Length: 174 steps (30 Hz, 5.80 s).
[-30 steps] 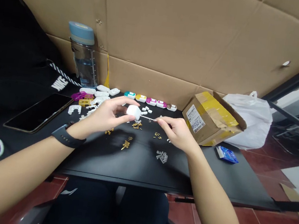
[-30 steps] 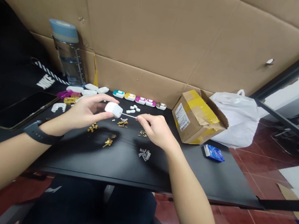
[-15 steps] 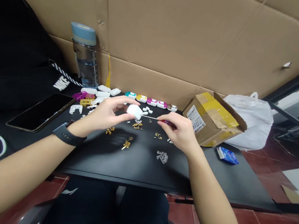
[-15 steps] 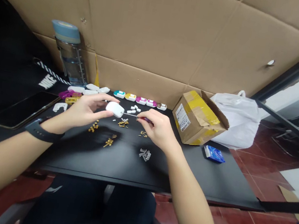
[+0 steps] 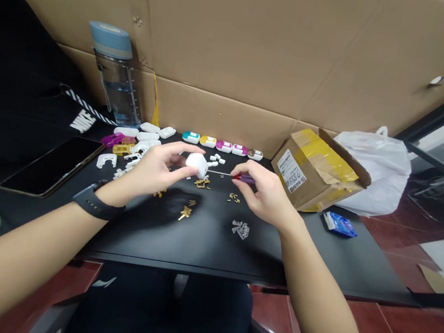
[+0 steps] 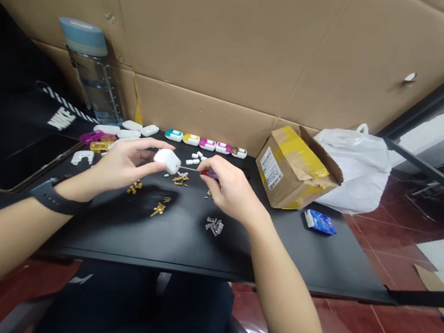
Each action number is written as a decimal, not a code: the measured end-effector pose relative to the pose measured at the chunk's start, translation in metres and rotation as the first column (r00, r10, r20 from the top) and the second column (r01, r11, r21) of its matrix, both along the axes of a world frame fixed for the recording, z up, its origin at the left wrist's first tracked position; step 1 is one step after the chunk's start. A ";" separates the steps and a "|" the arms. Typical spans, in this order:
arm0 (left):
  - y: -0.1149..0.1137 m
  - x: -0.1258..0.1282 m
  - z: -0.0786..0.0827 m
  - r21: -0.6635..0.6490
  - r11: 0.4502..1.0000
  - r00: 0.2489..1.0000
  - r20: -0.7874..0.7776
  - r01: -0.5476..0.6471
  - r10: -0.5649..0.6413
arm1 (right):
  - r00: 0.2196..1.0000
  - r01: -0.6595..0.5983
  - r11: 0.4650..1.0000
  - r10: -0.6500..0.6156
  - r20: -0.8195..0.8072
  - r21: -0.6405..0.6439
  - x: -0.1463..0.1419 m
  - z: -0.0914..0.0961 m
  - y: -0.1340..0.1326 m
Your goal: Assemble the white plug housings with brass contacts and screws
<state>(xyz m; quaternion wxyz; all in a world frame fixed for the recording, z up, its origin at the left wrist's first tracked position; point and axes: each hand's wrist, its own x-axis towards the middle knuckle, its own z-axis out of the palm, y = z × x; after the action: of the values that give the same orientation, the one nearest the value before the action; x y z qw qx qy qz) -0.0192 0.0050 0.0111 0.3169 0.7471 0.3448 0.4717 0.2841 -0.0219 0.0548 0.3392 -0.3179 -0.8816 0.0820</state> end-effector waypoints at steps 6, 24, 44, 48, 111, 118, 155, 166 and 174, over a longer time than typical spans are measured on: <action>-0.001 0.000 0.003 0.013 1.000 1.000 0.010 -0.016 0.016 | 0.997 0.079 0.981 -0.081 -0.006 -0.176 0.001 -0.002 0.000; -0.002 0.007 -0.004 0.130 0.991 0.993 -0.119 -0.012 0.028 | 0.993 0.065 0.921 -0.096 -0.064 -0.384 0.002 -0.008 0.006; 0.096 -0.045 0.042 0.153 0.875 0.842 -0.237 -0.459 0.484 | 0.976 0.147 0.965 -0.178 -0.125 -0.219 0.017 -0.009 0.024; 0.141 -0.038 0.029 0.075 0.899 0.827 -0.365 -0.432 0.428 | 0.981 0.123 0.970 -0.151 -0.125 -0.208 0.015 -0.008 0.022; 0.149 -0.053 -0.010 0.394 0.824 0.161 -0.857 -0.406 0.489 | 0.990 0.133 0.974 -0.141 -0.030 -0.182 0.017 -0.009 0.022; 0.152 -0.053 -0.014 0.372 0.825 0.172 -0.861 -0.426 0.478 | 0.988 0.138 0.973 -0.148 -0.040 -0.183 0.019 -0.009 0.025; -0.032 0.057 -0.022 0.237 0.924 0.723 -0.688 0.300 -0.059 | 0.922 0.360 0.926 -0.372 -0.104 -0.116 0.030 -0.011 0.038; -0.028 0.042 -0.014 0.141 0.890 0.701 -0.674 0.433 -0.234 | 0.911 0.338 0.920 -0.373 -0.178 -0.200 0.038 -0.016 0.049; -0.022 0.037 -0.009 0.118 0.905 0.694 -0.685 0.409 -0.224 | 0.913 0.296 0.921 -0.351 -0.210 -0.252 0.038 -0.021 0.050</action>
<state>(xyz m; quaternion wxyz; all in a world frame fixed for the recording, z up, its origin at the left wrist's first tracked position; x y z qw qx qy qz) 0.0181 -0.0168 0.0025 0.1512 0.9475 0.2334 0.1579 0.3217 0.0277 0.0340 0.4206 -0.4819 -0.7522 0.1586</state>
